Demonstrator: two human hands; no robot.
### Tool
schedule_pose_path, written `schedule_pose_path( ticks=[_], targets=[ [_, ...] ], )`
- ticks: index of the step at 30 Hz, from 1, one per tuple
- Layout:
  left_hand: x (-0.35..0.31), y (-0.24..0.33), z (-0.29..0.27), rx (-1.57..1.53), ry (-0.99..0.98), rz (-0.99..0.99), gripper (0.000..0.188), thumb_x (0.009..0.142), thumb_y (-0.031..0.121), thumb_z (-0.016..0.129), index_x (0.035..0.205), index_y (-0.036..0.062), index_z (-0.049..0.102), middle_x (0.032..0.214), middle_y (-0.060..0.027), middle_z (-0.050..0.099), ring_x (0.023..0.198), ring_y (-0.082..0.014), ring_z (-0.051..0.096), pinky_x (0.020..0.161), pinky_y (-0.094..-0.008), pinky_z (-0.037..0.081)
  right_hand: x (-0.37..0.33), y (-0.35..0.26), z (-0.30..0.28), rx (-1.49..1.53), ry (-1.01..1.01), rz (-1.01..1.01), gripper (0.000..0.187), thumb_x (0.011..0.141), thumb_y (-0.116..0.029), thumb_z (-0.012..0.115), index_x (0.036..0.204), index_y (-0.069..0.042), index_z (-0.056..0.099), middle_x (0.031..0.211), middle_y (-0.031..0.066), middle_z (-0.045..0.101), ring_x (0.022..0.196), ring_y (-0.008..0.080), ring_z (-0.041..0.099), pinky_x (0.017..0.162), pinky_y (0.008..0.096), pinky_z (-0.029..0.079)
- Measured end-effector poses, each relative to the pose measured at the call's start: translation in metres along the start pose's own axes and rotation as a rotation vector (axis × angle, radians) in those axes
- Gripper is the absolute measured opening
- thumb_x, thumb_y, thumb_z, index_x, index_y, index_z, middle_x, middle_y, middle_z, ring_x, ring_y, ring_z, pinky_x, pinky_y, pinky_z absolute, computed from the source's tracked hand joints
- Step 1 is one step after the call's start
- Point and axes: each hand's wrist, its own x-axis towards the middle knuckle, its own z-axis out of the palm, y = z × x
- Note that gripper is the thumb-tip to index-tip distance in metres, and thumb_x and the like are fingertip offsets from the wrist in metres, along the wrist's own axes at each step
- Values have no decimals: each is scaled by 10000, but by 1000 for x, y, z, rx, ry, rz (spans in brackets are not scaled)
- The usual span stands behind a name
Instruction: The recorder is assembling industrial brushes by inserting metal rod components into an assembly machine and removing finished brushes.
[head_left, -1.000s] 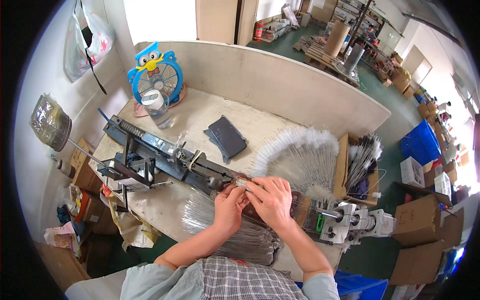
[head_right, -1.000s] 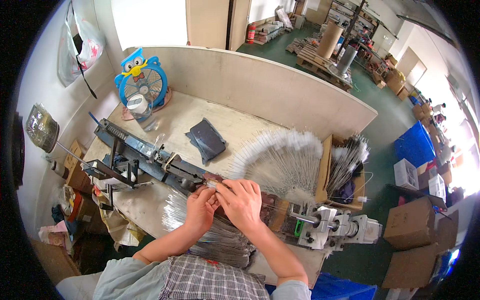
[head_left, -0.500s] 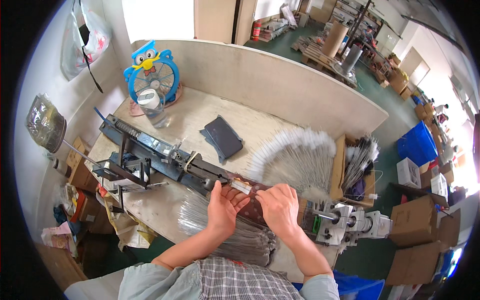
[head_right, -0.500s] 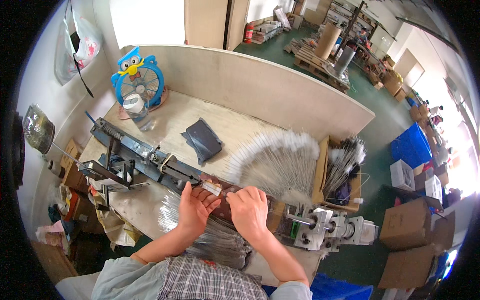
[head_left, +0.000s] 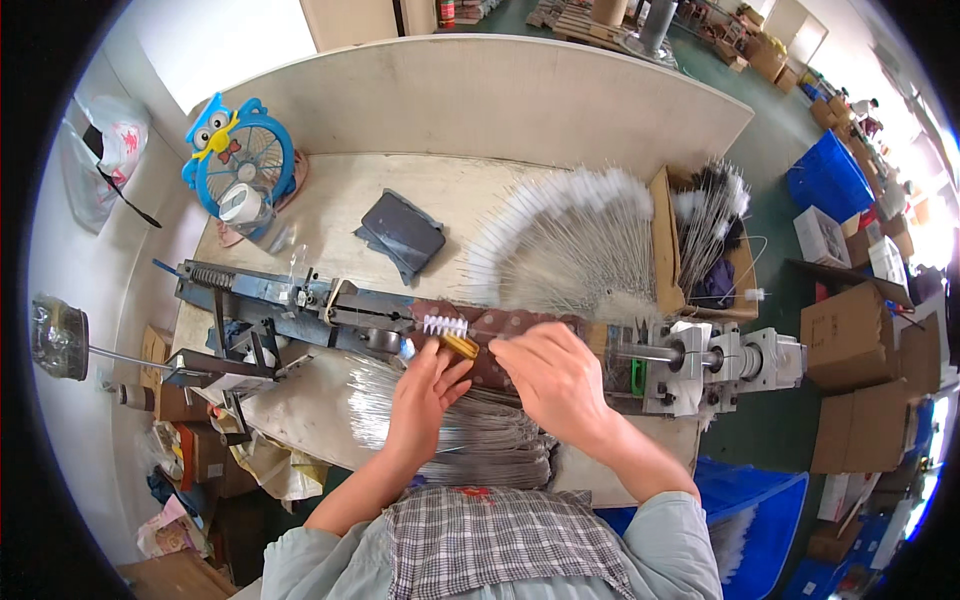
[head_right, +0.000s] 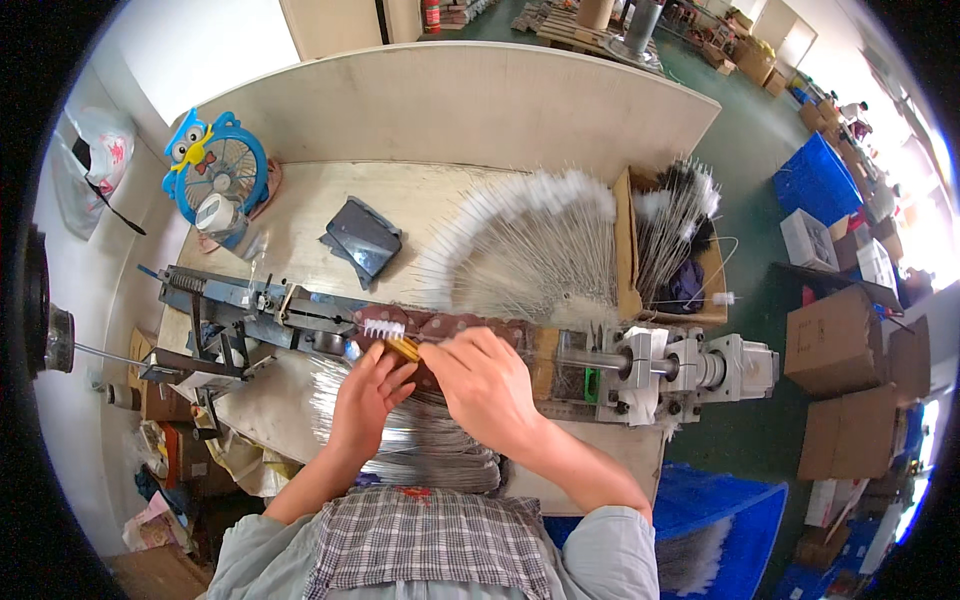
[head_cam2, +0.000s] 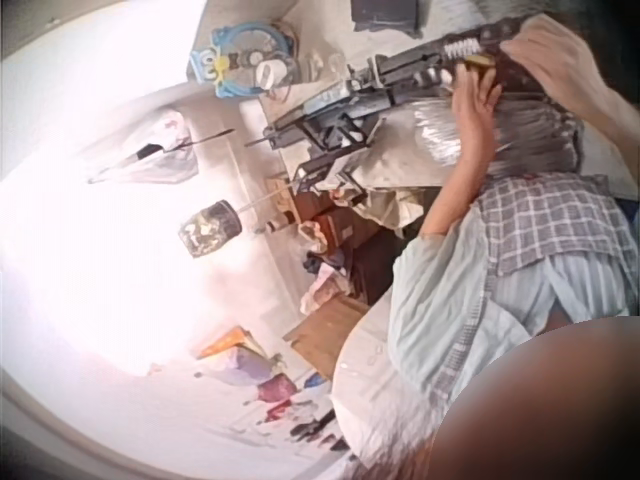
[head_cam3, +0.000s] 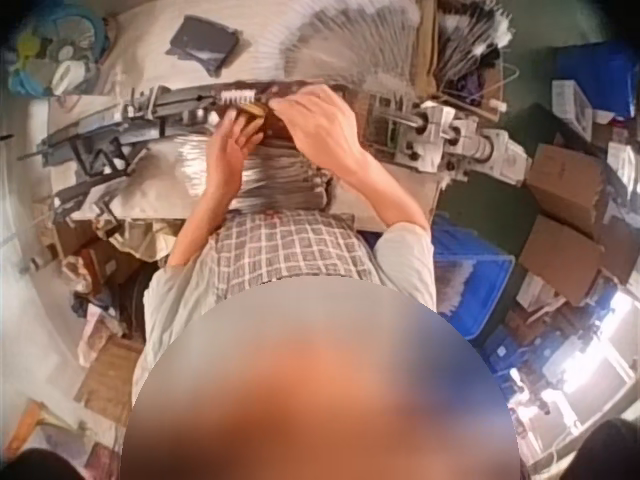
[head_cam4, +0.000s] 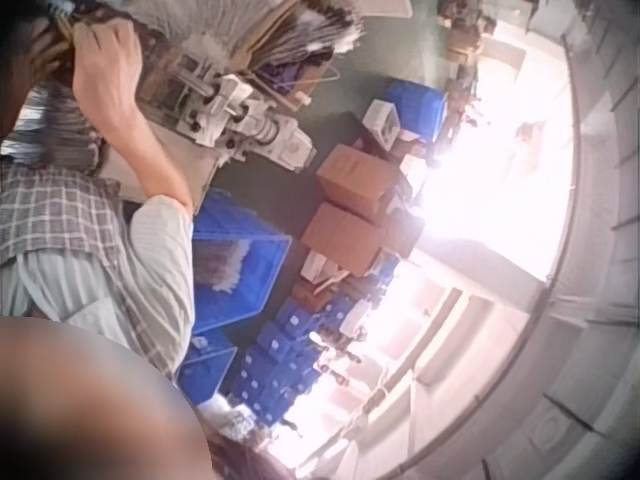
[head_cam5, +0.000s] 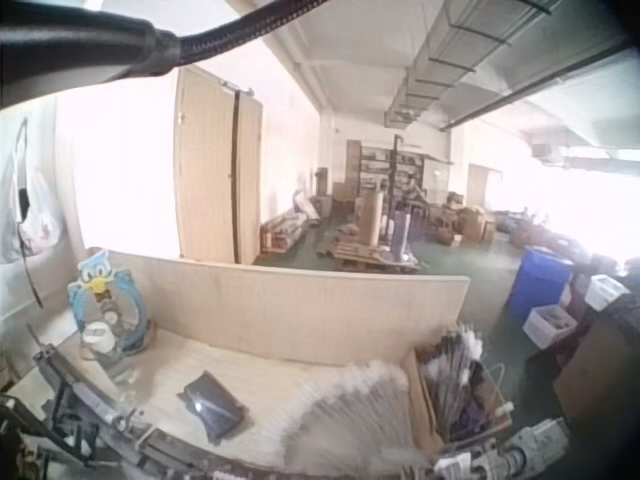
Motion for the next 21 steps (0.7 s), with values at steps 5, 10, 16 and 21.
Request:
schedule_pose_path(
  ticks=[5, 10, 16, 21],
  targets=[
    [-14, 10, -80, 198, 254, 91, 367, 875, 215, 590, 1171, 4, 539, 1043, -118, 646, 908, -207, 634, 767, -300, 506, -46, 3, -2, 99, -221, 103, 213, 733, -55, 630, 946, -58, 641, 746, 58, 626, 674, 231, 613, 584, 347, 500],
    [-42, 33, -233, -432, 729, 211, 272, 860, 327, 627, 977, 95, 550, 858, -8, 585, 679, -110, 546, 566, -240, 427, -77, 1, 9, 156, -526, 403, 155, 798, -198, 642, 918, -101, 657, 795, 74, 659, 745, 259, 637, 634, 384, 502],
    [-77, 79, -388, -148, 1093, 489, 289, 796, 365, 703, 899, 109, 617, 759, 17, 593, 669, -66, 563, 559, -187, 443, -68, 7, -5, 107, -681, 417, 169, 793, -217, 626, 922, -111, 652, 840, 55, 658, 795, 265, 628, 658, 391, 497],
    [-64, 61, -360, -195, 1219, 422, 413, 813, 462, 647, 996, 92, 621, 895, 3, 626, 690, -75, 556, 605, -203, 409, -65, 7, -21, 19, -797, 380, 165, 798, -180, 599, 940, -110, 644, 874, 56, 628, 851, 257, 608, 688, 385, 488]
  ],
)
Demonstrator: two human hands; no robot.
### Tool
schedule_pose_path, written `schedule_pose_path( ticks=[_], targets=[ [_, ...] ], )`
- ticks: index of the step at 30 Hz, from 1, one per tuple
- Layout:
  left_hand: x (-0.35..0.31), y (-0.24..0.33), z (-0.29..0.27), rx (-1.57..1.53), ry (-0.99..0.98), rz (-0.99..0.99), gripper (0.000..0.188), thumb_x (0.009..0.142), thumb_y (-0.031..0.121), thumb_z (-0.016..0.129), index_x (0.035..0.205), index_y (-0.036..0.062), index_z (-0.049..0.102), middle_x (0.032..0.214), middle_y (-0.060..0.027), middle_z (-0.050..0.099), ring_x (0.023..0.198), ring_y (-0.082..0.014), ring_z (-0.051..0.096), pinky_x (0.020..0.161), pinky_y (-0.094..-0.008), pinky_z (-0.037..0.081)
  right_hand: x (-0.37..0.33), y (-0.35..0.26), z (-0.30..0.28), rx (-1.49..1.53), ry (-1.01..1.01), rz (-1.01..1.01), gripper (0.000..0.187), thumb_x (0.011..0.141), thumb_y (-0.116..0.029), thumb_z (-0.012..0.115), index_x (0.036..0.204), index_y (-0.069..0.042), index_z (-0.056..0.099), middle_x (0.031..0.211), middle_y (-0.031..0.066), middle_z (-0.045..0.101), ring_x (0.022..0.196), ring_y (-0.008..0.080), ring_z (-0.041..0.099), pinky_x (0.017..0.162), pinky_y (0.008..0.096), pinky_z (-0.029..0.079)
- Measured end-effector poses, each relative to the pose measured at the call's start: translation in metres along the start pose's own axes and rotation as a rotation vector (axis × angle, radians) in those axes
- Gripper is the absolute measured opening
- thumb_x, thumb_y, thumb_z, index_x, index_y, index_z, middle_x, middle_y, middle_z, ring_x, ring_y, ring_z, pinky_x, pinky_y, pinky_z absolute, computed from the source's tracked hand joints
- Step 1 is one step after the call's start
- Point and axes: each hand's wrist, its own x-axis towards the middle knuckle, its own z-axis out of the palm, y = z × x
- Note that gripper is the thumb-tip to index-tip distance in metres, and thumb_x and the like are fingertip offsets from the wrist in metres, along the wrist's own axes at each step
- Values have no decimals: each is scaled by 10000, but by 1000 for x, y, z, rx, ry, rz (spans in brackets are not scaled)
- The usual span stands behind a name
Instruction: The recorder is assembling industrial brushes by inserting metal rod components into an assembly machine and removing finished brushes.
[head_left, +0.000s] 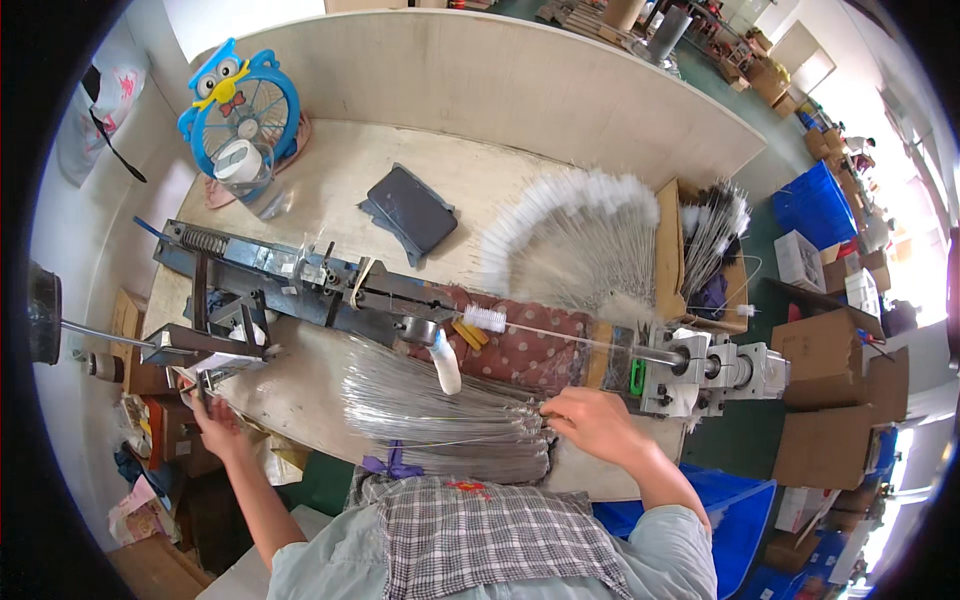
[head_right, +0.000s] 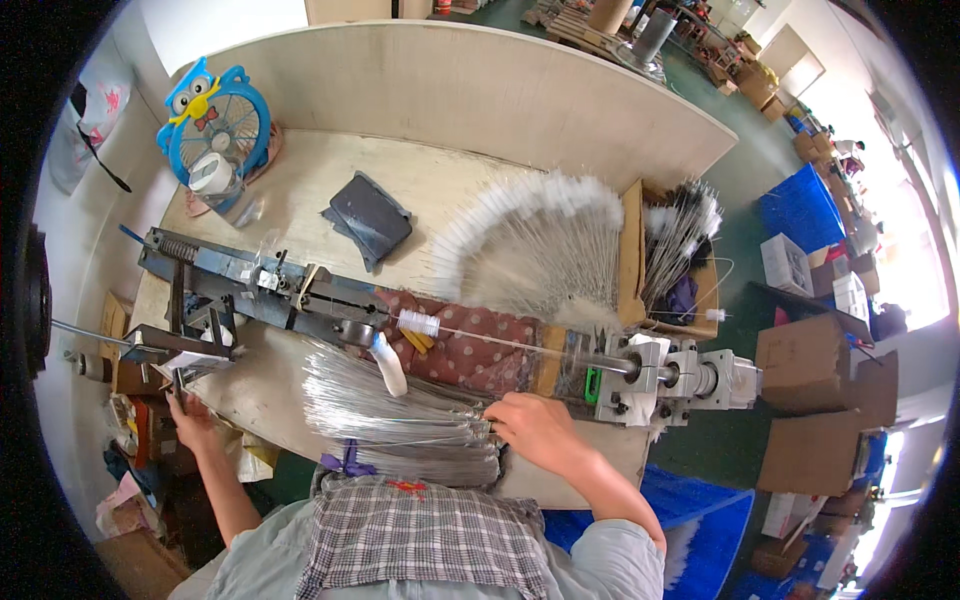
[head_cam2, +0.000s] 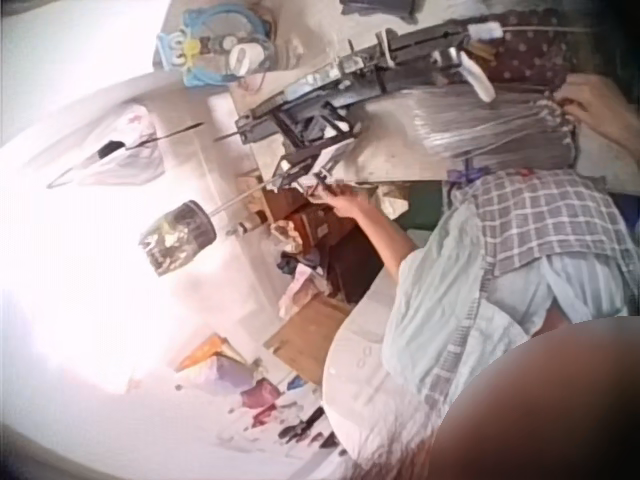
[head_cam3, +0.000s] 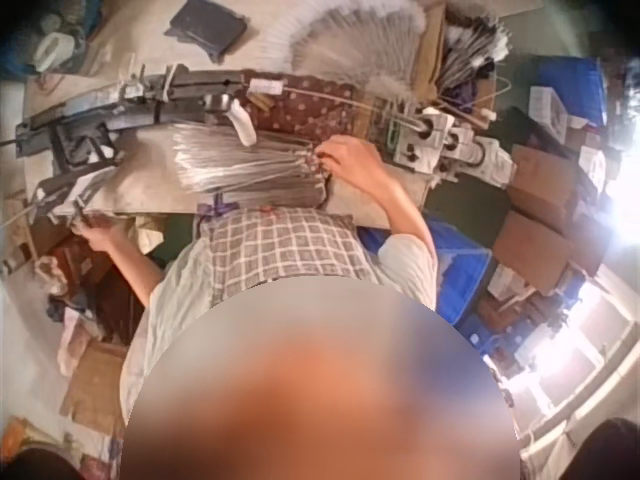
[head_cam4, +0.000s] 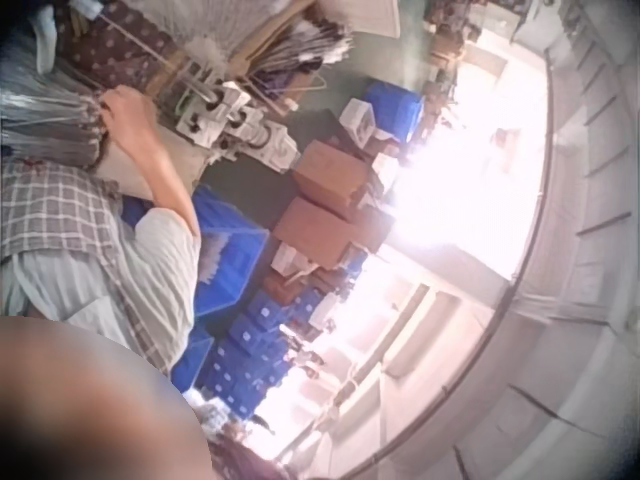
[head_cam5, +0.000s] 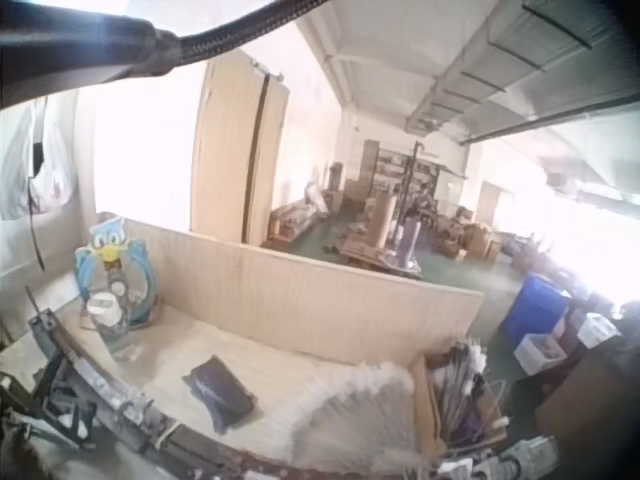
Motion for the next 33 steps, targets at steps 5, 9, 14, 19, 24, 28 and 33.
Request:
schedule_pose_path(
  ticks=[5, 9, 14, 19, 24, 28, 33],
  targets=[
    [-123, -42, 51, -101, -229, -272, 358, 873, 384, 544, 1123, 128, 528, 1082, -44, 551, 863, -162, 534, 696, -278, 465, -1, 3, -1, -91, -9, -15, 158, 796, -142, 594, 939, -114, 657, 883, 53, 595, 822, 263, 600, 687, 385, 487],
    [-217, -56, 96, -65, -741, -505, 315, 897, 255, 527, 1154, 74, 505, 991, -75, 576, 867, -208, 577, 769, -331, 489, -1, 6, 0, -119, -20, -49, 188, 795, -119, 579, 968, -128, 652, 916, 56, 583, 838, 274, 597, 696, 390, 489],
    [-299, -68, 148, 351, -1175, -511, 262, 823, 139, 602, 1067, 71, 536, 941, -54, 592, 930, -175, 572, 846, -312, 449, -9, 6, 13, -84, 60, 5, 168, 772, -40, 531, 928, -57, 590, 861, 116, 570, 799, 324, 610, 668, 437, 496],
    [-376, -18, 171, 7, -1028, -1053, 148, 867, 228, 553, 803, 99, 520, 642, 10, 503, 530, -109, 454, 553, -261, 414, 4, 0, 9, -70, 118, 54, 131, 780, -58, 540, 905, -42, 573, 868, 135, 564, 791, 341, 603, 674, 442, 495],
    [-327, 35, 174, -10, -1166, -1339, 329, 925, 391, 462, 863, 83, 560, 638, -25, 538, 430, -119, 421, 513, -277, 406, -10, -10, -11, -125, 156, 3, 84, 761, -19, 526, 845, -20, 526, 825, 153, 546, 821, 351, 584, 673, 424, 491],
    [-317, 24, 156, 189, -1196, -783, 522, 953, 517, 318, 886, 56, 552, 578, -92, 544, 384, -177, 427, 495, -329, 417, -29, 5, -70, -283, 420, 24, 112, 747, -2, 539, 852, -35, 555, 819, 133, 536, 800, 321, 571, 660, 404, 482],
    [-291, -4, 138, 152, -1317, -832, 448, 961, 421, 368, 963, 18, 564, 717, -128, 620, 507, -195, 537, 587, -331, 458, -35, 12, -110, -69, 772, 190, 131, 813, -28, 586, 936, -11, 626, 806, 143, 611, 746, 308, 595, 652, 365, 480]
  ],
)
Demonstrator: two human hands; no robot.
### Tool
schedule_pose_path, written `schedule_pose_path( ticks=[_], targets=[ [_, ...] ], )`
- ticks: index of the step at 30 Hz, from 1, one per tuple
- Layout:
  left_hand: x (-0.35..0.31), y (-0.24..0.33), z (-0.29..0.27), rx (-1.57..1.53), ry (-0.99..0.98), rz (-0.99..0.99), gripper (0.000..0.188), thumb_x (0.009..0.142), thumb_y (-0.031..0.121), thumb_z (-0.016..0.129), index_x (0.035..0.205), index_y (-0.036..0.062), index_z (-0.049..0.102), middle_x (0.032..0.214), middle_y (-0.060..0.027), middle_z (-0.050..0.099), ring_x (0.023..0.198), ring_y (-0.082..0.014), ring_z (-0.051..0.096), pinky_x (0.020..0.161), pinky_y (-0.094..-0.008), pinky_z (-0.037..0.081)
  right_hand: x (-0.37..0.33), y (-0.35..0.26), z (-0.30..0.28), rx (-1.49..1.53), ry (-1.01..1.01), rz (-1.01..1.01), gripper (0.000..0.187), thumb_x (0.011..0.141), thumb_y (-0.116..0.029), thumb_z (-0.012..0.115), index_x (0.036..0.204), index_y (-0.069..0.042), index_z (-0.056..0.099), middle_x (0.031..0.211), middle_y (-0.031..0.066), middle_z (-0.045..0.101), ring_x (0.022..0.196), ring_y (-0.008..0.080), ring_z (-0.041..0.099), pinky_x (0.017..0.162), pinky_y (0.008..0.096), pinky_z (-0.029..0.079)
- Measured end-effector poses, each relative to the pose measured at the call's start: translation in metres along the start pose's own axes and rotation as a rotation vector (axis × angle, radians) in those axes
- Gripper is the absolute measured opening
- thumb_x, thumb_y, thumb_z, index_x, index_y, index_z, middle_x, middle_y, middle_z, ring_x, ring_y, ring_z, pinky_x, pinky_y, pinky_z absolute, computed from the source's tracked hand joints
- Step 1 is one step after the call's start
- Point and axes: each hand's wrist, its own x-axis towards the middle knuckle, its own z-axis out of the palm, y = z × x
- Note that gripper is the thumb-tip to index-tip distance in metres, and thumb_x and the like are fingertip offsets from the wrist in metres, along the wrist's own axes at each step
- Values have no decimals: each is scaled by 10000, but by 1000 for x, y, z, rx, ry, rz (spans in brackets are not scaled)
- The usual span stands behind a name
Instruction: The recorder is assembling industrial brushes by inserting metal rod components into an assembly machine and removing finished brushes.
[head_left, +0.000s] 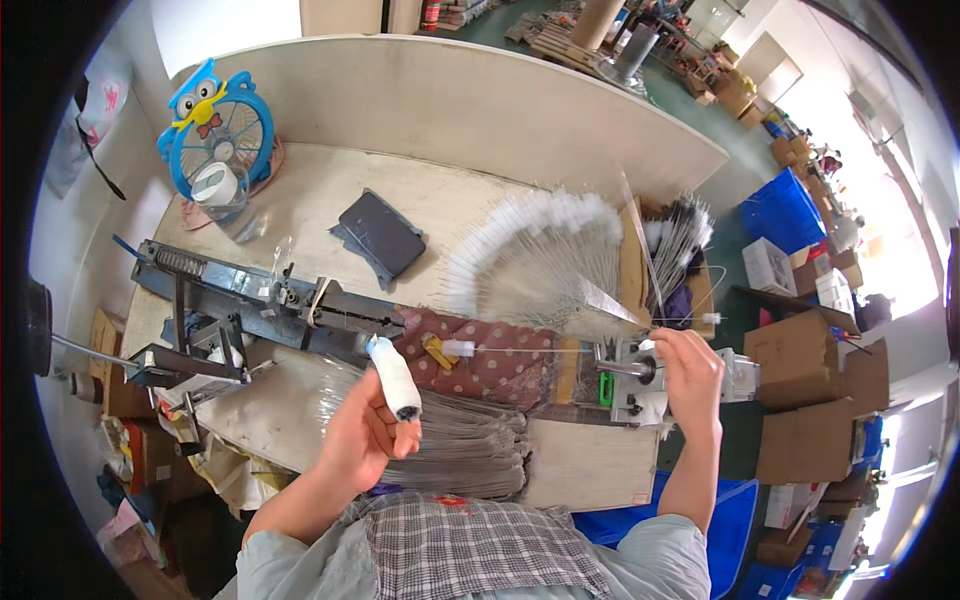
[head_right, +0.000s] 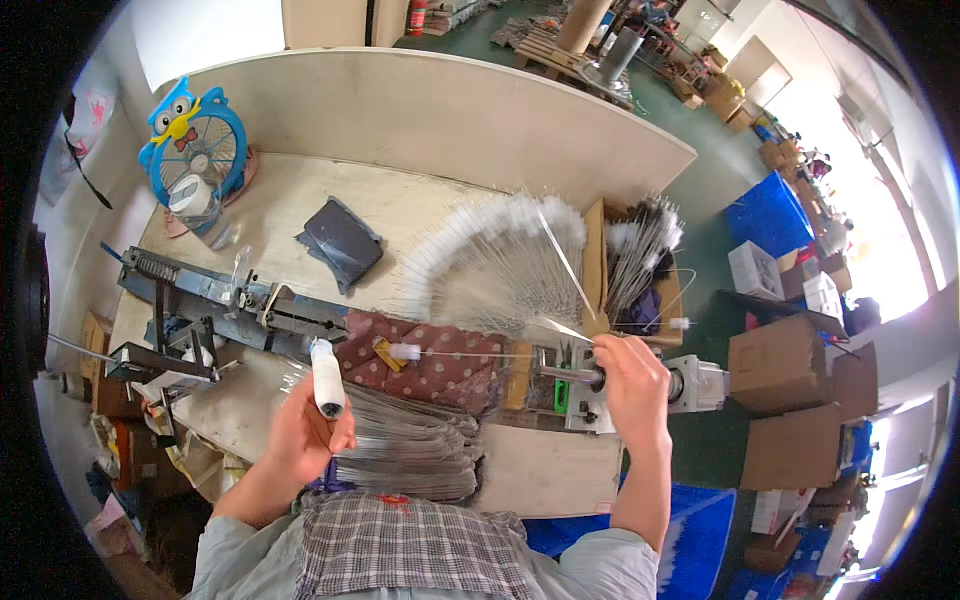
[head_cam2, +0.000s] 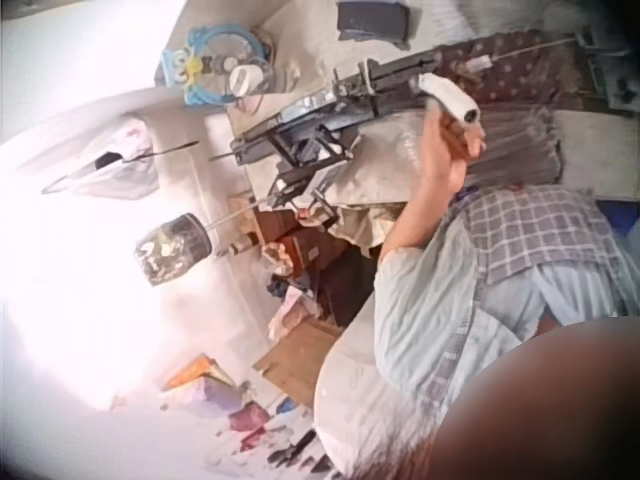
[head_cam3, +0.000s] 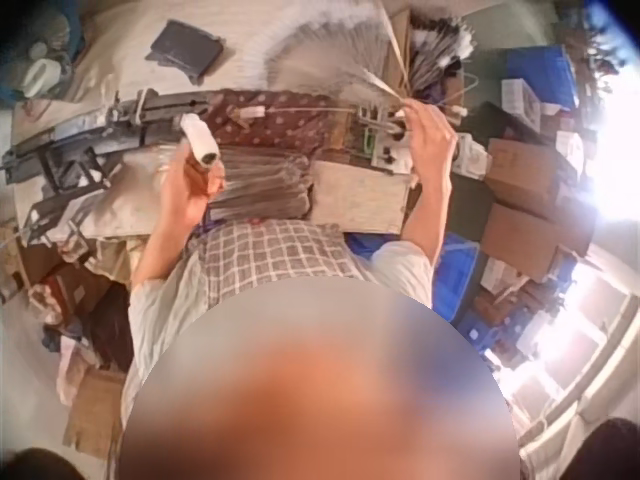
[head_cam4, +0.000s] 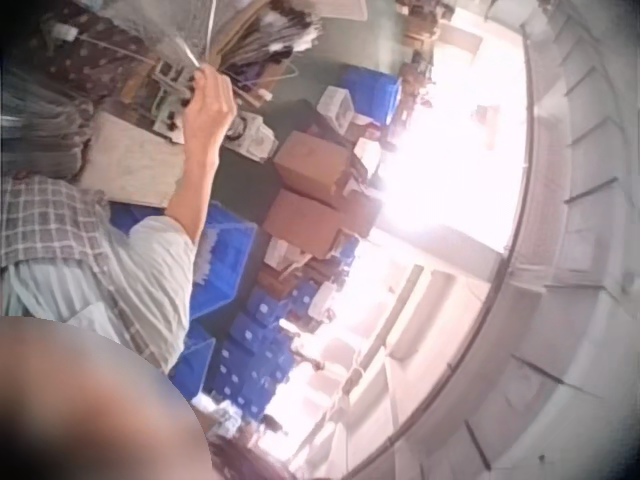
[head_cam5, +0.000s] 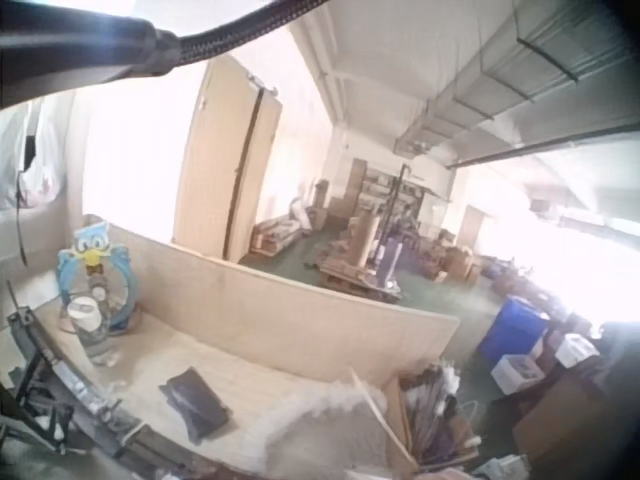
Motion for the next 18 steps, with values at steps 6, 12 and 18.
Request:
schedule_pose_path(
  ticks=[6, 12, 18],
  targets=[
    [14, -8, 15, 38, -122, 17, 325, 886, 216, 472, 1088, -27, 544, 789, -157, 623, 613, -199, 571, 632, -331, 469, 7, -10, 33, 28, -114, -105, 136, 812, -38, 623, 942, 3, 626, 819, 143, 627, 747, 309, 600, 651, 354, 476],
    [7, 2, -6, -137, -256, 232, 384, 848, 288, 444, 1077, 4, 565, 741, -121, 603, 593, -209, 546, 607, -374, 436, 5, 7, 40, 108, -145, -106, 144, 814, -41, 626, 950, 3, 628, 808, 143, 624, 713, 314, 589, 631, 365, 471],
    [34, -27, 22, 527, -74, 216, 227, 838, 128, 517, 1002, -2, 604, 835, -113, 637, 675, -208, 589, 631, -313, 469, 15, 13, 59, 227, -45, -116, 142, 814, -54, 628, 948, -9, 635, 809, 150, 633, 709, 313, 601, 622, 361, 478]
  ],
)
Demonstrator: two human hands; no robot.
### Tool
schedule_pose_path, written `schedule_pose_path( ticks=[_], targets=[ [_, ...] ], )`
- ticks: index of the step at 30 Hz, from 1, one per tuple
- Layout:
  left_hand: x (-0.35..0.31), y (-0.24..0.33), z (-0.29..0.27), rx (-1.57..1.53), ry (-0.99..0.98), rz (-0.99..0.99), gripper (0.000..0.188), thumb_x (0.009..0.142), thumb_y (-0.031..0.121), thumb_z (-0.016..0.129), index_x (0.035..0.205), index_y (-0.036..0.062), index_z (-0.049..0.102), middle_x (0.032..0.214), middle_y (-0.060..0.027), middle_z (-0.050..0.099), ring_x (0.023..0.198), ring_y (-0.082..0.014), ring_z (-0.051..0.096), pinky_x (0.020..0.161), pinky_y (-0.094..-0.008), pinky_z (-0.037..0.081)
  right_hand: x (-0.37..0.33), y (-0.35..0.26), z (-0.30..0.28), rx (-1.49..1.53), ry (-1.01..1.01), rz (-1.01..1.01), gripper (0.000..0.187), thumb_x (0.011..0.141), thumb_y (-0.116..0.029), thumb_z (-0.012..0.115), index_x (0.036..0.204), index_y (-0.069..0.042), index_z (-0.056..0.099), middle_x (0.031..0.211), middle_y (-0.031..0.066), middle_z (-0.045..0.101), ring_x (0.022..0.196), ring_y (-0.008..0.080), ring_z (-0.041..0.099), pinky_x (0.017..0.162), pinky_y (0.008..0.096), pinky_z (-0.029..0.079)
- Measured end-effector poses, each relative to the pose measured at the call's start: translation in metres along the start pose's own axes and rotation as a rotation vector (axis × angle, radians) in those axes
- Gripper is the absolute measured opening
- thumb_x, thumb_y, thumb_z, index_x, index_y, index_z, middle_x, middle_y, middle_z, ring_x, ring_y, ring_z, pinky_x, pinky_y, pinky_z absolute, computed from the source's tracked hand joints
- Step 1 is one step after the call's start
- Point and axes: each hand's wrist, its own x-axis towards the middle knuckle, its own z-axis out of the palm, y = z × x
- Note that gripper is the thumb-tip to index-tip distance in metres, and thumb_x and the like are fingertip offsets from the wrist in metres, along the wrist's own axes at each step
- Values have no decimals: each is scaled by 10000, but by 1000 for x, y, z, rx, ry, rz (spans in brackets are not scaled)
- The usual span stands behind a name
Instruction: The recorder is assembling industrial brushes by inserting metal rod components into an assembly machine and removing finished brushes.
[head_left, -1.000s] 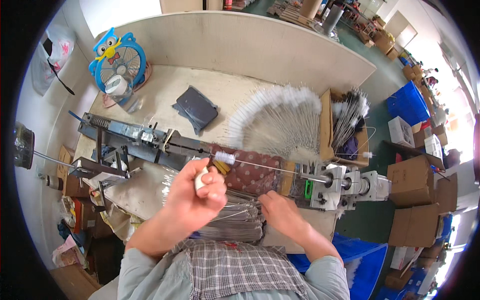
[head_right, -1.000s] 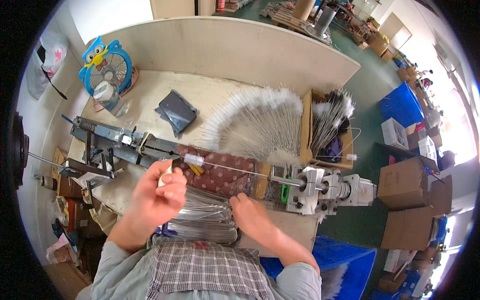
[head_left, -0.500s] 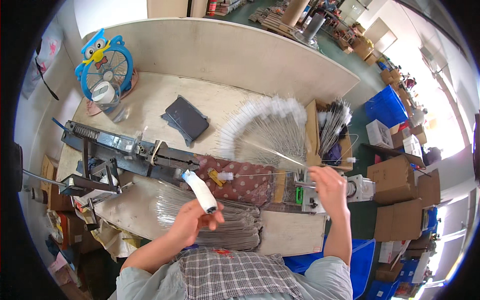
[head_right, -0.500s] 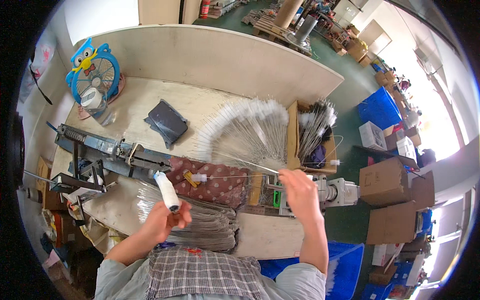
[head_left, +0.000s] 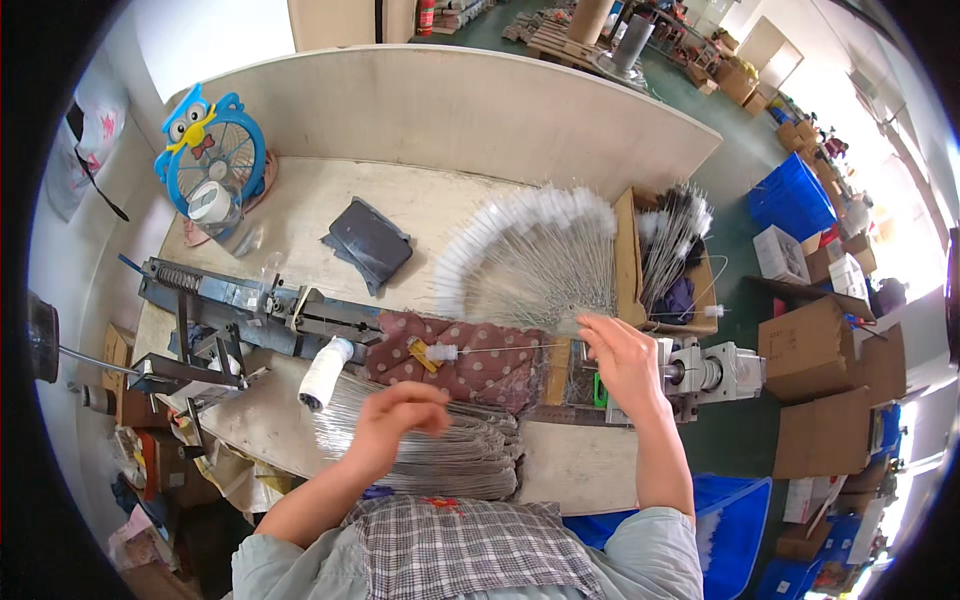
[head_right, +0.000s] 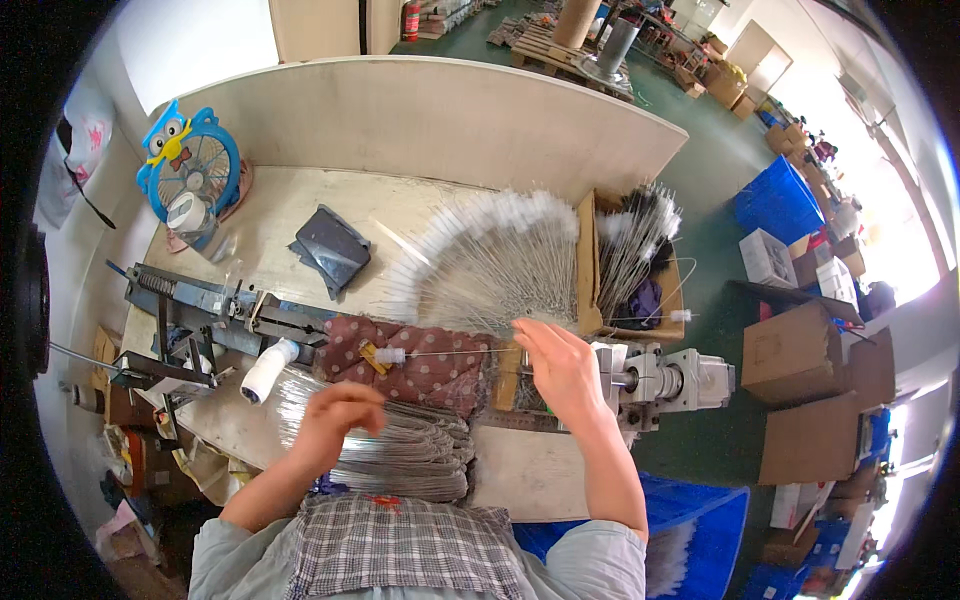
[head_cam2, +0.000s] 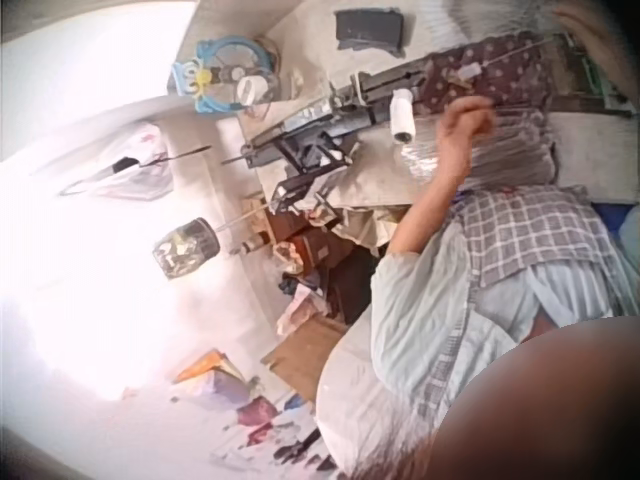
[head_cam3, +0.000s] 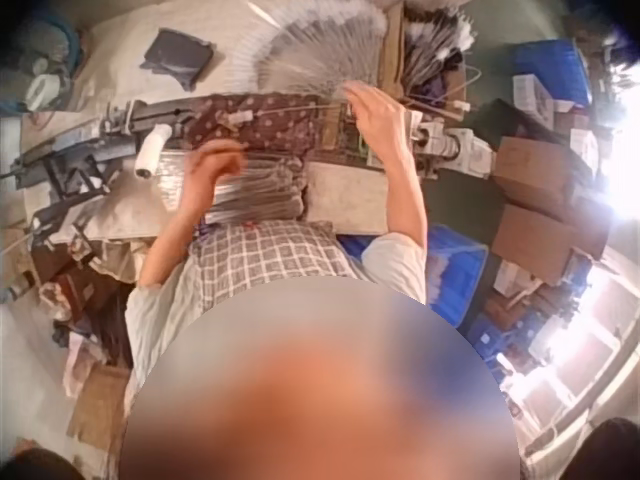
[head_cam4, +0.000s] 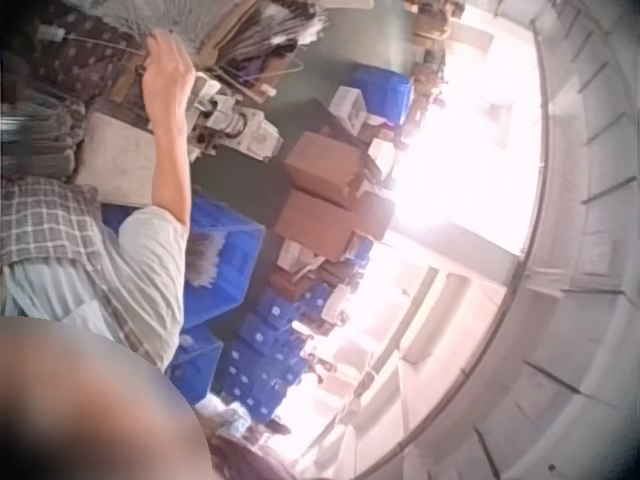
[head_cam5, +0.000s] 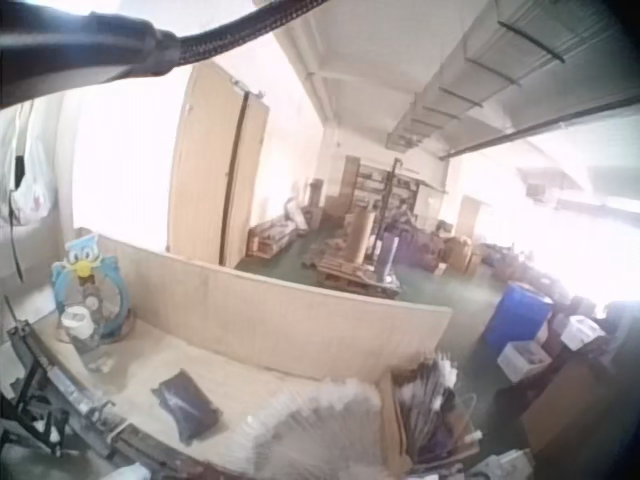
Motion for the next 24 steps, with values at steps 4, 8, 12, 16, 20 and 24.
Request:
schedule_pose_path(
  ticks=[4, 8, 12, 16, 20, 24],
  targets=[
    [53, -7, 54, 978, 32, 535, 127, 800, 70, 556, 900, 32, 624, 882, -88, 621, 681, -225, 589, 640, -328, 454, 1, 13, 13, -138, 49, -39, 125, 810, -109, 631, 920, -51, 647, 773, 134, 638, 720, 302, 611, 628, 372, 481],
    [98, -23, 54, 1767, 3, 700, 65, 713, 105, 607, 775, 90, 592, 773, -39, 543, 721, -213, 587, 646, -347, 420, -2, 22, 11, -215, 9, -85, 98, 787, -174, 646, 847, -99, 666, 712, 109, 627, 690, 297, 603, 614, 388, 472],
    [126, -8, 53, 1940, 24, 791, 53, 726, 109, 586, 765, 122, 552, 786, -35, 507, 745, -213, 579, 677, -356, 419, -2, 12, 8, -328, -209, -15, 95, 770, -221, 663, 805, -138, 692, 670, 92, 612, 691, 275, 598, 612, 374, 473],
    [134, -14, 35, 1730, 6, 943, 310, 726, 106, 624, 1035, 99, 607, 1038, -41, 573, 850, -215, 591, 780, -361, 440, 5, -2, -15, -178, -367, -59, 105, 745, -241, 676, 754, -142, 707, 667, 50, 621, 716, 237, 593, 641, 353, 484],
    [49, 9, 20, 1330, -82, 965, 304, 729, 88, 664, 1032, 75, 644, 1011, -66, 626, 804, -244, 612, 736, -345, 478, 27, -30, 8, 28, -284, -322, 96, 706, -197, 706, 738, -107, 712, 667, 18, 625, 676, 213, 565, 640, 329, 472],
    [-12, 0, -9, 1080, 14, 697, 160, 766, 51, 666, 925, 56, 683, 807, -76, 663, 690, -228, 625, 636, -297, 495, 50, -63, 66, 92, -324, -466, 105, 702, -211, 707, 739, -112, 700, 667, 10, 614, 694, 209, 560, 634, 335, 472]
  ],
)
